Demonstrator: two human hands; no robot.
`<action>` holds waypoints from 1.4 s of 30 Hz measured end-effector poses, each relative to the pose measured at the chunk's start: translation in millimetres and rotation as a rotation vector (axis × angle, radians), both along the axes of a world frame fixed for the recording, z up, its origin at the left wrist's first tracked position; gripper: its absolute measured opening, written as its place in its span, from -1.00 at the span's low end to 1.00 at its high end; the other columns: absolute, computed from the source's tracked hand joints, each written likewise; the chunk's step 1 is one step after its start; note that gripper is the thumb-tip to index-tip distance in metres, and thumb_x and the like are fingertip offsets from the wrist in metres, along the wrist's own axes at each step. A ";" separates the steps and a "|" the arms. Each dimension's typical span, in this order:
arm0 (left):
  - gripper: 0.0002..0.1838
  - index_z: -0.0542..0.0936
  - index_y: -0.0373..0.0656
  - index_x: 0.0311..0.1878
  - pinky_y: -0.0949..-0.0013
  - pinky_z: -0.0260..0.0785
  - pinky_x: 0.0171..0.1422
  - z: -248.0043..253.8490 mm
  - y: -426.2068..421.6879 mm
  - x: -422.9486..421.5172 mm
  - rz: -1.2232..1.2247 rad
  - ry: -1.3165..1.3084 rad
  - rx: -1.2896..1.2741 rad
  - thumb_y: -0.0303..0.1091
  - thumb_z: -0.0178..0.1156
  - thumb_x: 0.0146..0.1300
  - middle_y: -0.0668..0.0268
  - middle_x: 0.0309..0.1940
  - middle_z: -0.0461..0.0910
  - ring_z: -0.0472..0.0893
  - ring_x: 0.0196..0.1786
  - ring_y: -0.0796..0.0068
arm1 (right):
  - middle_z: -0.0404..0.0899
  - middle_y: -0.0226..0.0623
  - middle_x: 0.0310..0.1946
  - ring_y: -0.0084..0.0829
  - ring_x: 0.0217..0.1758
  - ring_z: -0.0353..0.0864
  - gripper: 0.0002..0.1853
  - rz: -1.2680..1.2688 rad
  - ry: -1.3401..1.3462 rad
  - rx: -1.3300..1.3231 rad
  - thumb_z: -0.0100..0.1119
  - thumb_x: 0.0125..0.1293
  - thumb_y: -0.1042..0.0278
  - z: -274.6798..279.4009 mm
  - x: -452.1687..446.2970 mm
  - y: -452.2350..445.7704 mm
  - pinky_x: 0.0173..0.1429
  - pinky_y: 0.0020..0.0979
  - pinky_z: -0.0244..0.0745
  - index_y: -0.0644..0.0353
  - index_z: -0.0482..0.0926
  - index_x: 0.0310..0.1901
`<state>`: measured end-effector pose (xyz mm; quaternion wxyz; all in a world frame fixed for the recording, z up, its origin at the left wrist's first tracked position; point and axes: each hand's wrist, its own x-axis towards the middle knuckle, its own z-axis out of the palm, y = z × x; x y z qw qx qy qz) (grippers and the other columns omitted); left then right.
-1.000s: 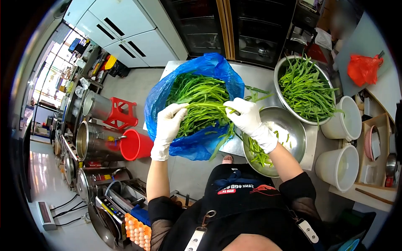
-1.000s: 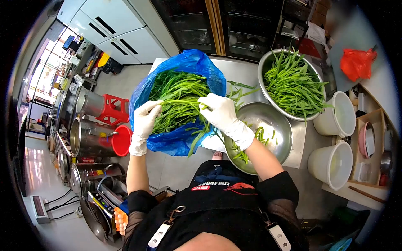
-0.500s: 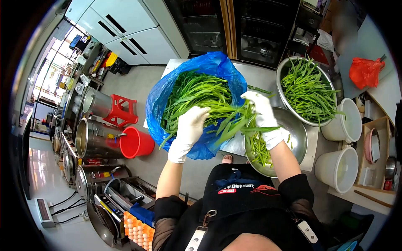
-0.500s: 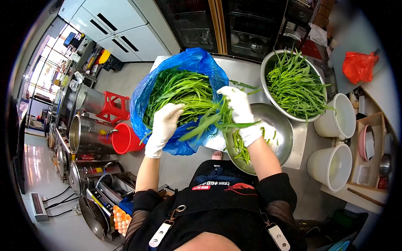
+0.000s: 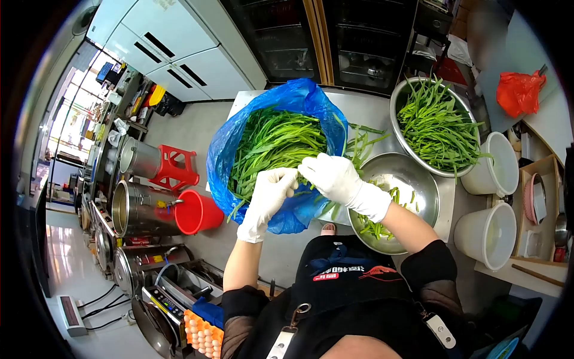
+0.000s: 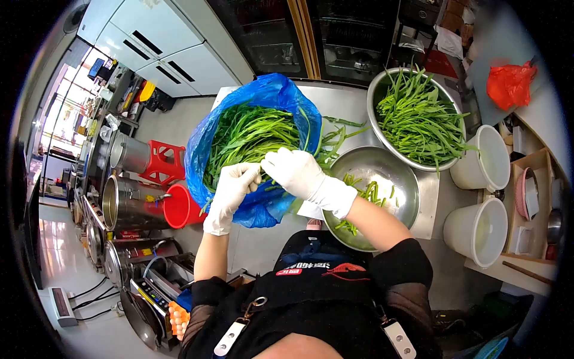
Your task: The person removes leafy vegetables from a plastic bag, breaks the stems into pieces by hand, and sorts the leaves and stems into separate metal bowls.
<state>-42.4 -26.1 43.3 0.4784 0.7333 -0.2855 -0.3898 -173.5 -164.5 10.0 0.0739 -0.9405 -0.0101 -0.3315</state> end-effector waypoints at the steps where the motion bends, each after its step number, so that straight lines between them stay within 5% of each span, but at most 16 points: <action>1: -0.74 0.64 -0.25 -0.40 0.58 0.22 -0.43 0.2 -0.6 -2.9 -0.015 0.027 0.004 -0.26 0.21 0.33 0.44 -0.56 0.55 0.40 -0.53 0.73 | 0.54 -0.42 -0.27 -0.42 -0.30 0.55 -0.73 -0.012 -0.024 -0.006 0.16 0.05 0.37 -2.9 -2.2 0.2 -0.35 -0.42 0.53 0.11 0.58 -0.16; 11: -0.70 0.61 -0.22 -0.46 0.61 0.12 -0.41 -13.2 -34.1 -41.0 -0.274 0.166 -0.124 -0.26 0.14 0.36 0.48 -0.59 0.48 0.33 -0.52 0.75 | 0.63 -0.38 -0.33 -0.31 -0.34 0.64 -0.71 -0.110 -0.214 0.335 0.29 -0.11 0.44 -12.8 -60.9 -15.9 -0.33 -0.35 0.57 0.07 0.66 -0.24; 16: -0.70 0.67 -0.39 -0.13 0.59 0.27 -0.31 -30.8 -69.2 -66.2 -0.346 0.287 -0.277 -0.28 0.15 0.38 0.43 -0.49 0.57 0.42 -0.45 0.71 | 0.64 -0.40 -0.35 -0.56 -0.34 0.57 -0.88 -0.403 -0.336 1.205 0.15 0.29 0.46 3.7 -121.1 -52.4 -0.21 -0.51 0.47 0.22 0.67 -0.20; 18: -0.68 0.68 -0.29 0.00 0.47 0.46 -0.02 -56.1 -80.3 -70.2 -0.469 0.297 -0.178 -0.25 0.24 0.31 0.27 -0.30 0.70 0.63 -0.23 0.52 | 0.62 -0.43 -0.33 -0.62 -0.31 0.53 -0.85 -0.550 -0.345 1.299 0.11 0.35 0.44 26.7 -160.1 -71.5 -0.18 -0.58 0.41 0.27 0.66 -0.20; 21: -0.53 0.67 -0.15 0.07 0.30 0.45 0.13 -71.6 -91.9 -60.1 -0.613 -0.299 -0.190 -0.12 0.40 0.13 0.14 -0.05 0.69 0.64 0.02 0.25 | 0.53 -0.44 -0.29 -0.64 -0.26 0.45 -0.81 -0.389 -0.568 1.451 0.10 0.41 0.35 13.0 -219.7 -104.2 -0.11 -0.62 0.34 0.26 0.59 -0.09; 24: -0.81 0.67 -0.13 -0.37 0.13 0.45 -0.13 -69.3 -122.1 -7.7 -0.180 -0.909 -0.166 -0.22 0.21 0.22 0.12 -0.41 0.61 0.58 -0.28 0.07 | 0.46 -0.38 -0.19 -0.56 -0.12 0.42 -0.78 -0.177 -0.652 1.543 0.07 0.46 0.32 -5.3 -254.4 -118.1 0.04 -0.54 0.35 0.26 0.52 0.00; 26: -0.83 0.69 -0.12 -0.39 0.10 0.47 -0.18 -82.4 -148.4 41.1 -0.021 -1.292 -0.197 -0.33 0.15 0.23 0.10 -0.42 0.62 0.62 -0.30 0.06 | 0.46 -0.39 -0.20 -0.53 -0.10 0.44 -0.79 -0.135 -0.581 1.566 0.08 0.46 0.31 -17.7 -258.5 -120.8 0.14 -0.46 0.37 0.26 0.51 -0.03; 27: -0.83 0.73 -0.11 -0.32 0.12 0.49 -0.15 -91.0 -155.5 59.7 -0.022 -1.228 -0.107 -0.37 0.15 0.19 0.09 -0.34 0.67 0.66 -0.22 0.09 | 0.52 -0.38 -0.24 -0.53 -0.18 0.48 -0.81 -0.149 -0.638 1.514 0.09 0.44 0.31 -21.5 -244.6 -116.4 0.04 -0.45 0.41 0.27 0.54 -0.09; 30: -0.83 0.75 -0.08 -0.32 0.17 0.51 -0.05 -96.6 -170.3 85.4 -0.338 -1.104 0.254 -0.29 0.24 0.06 0.10 -0.33 0.70 0.68 -0.17 0.10 | 0.53 -0.33 -0.27 -0.43 -0.18 0.57 -0.81 -0.018 -0.608 1.706 0.08 0.45 0.30 -30.2 -220.4 -106.8 0.28 -0.24 0.43 0.27 0.50 -0.18; 33: -0.77 0.77 -0.08 -0.25 0.22 0.51 0.04 -88.7 -170.1 87.7 -0.375 -0.996 0.185 -0.33 0.26 0.01 0.06 -0.26 0.70 0.69 -0.14 0.09 | 0.47 -0.36 -0.33 -0.44 -0.26 0.57 -0.83 0.086 -0.549 1.875 0.03 0.47 0.33 -28.8 -199.6 -94.3 0.29 -0.03 0.45 0.26 0.47 -0.11; 36: -0.73 0.74 -0.22 -0.16 0.37 0.49 0.06 -42.6 -152.3 96.9 -0.338 -0.646 0.054 -0.33 0.29 0.08 0.11 -0.22 0.74 0.71 -0.16 0.33 | 0.48 -0.36 -0.30 -0.52 -0.39 0.54 -0.83 -0.023 -0.388 1.873 -0.01 0.48 0.33 -25.4 -188.2 -90.3 -0.09 -0.27 0.66 0.25 0.47 -0.08; 38: -0.75 0.75 -0.25 -0.18 0.41 0.46 0.07 8.1 -129.8 95.7 -0.193 -0.538 0.037 -0.33 0.29 0.12 0.15 -0.22 0.74 0.68 -0.15 0.41 | 0.46 -0.44 -0.43 -0.60 -0.51 0.46 -0.83 -0.038 -0.324 1.958 -0.02 0.49 0.32 -19.5 -178.0 -85.1 -0.41 -0.53 0.47 0.23 0.49 -0.14; 42: -0.76 0.72 -0.33 -0.20 0.52 0.41 -0.06 74.5 -84.4 120.4 0.082 -0.446 -0.265 -0.38 0.31 0.11 0.32 -0.35 0.69 0.58 -0.25 0.60 | 0.45 -0.48 -0.45 -0.70 -0.56 0.34 -0.82 0.057 -0.160 1.882 -0.03 0.49 0.31 -28.5 -157.0 -87.7 -0.50 -0.64 0.25 0.24 0.51 -0.15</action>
